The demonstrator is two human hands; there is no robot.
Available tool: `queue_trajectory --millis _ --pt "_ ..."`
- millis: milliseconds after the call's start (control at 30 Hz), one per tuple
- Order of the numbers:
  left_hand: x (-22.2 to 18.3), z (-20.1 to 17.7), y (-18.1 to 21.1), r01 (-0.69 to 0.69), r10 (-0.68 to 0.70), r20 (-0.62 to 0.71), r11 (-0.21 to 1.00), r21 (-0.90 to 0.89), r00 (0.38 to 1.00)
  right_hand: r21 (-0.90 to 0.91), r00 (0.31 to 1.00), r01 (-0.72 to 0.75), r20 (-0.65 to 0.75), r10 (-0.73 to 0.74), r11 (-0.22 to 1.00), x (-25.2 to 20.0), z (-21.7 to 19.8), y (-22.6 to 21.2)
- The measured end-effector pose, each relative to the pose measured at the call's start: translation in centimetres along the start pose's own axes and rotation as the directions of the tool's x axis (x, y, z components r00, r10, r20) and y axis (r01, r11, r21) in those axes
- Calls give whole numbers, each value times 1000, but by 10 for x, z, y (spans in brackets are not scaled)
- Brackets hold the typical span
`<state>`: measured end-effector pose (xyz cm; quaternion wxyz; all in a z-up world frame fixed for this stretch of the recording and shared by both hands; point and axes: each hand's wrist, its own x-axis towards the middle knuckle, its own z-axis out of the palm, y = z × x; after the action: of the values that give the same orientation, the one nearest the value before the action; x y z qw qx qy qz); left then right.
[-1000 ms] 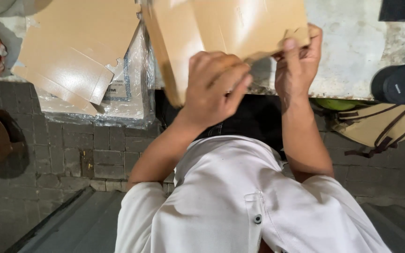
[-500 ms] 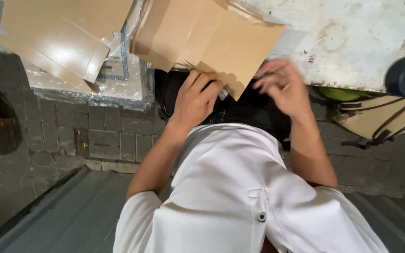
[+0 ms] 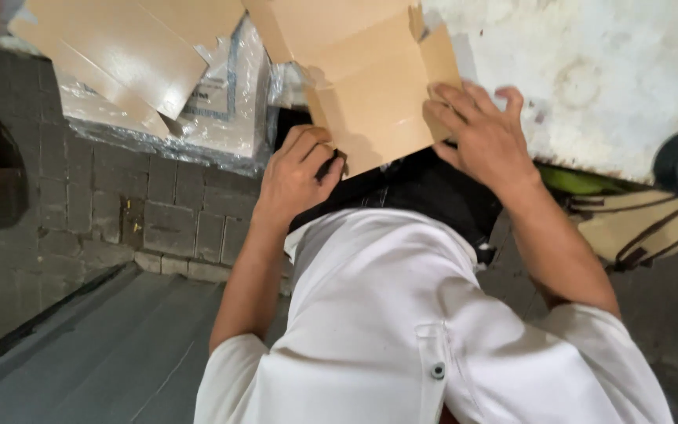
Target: The person assembles flat cardboard box blanks into finished rectangular boxes by folding and interlocking the flaps. They handle each box one at a time, fold the sides, tuck the tabs, and place the completed boxes on a stack on the table.
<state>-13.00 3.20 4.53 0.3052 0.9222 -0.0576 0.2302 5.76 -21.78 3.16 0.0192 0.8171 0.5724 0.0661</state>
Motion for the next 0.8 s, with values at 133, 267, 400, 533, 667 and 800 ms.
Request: queue_trajectory --millis 133,267,400,533,667,800 --pt "-12 10 -4 137 -133 -43 981 134 990 92 998 -37 -49 42 995 2 -2 -9" --pt "-12 22 19 204 -216 20 946 253 976 117 997 -42 -55 49 992 -6 14 -5" --pt "-9 35 34 -45 -50 216 910 413 975 222 998 22 -54 -10 975 -9 18 4" --pt "-12 39 15 1 -66 131 896 443 989 86 987 111 -127 -99 990 -1 9 11" --pt "-14 37 3 -34 -27 128 890 454 991 146 973 199 -150 -177 969 5 12 17" --pt "-15 37 -9 -18 -24 112 934 357 993 343 973 213 -159 -167 915 12 19 25"
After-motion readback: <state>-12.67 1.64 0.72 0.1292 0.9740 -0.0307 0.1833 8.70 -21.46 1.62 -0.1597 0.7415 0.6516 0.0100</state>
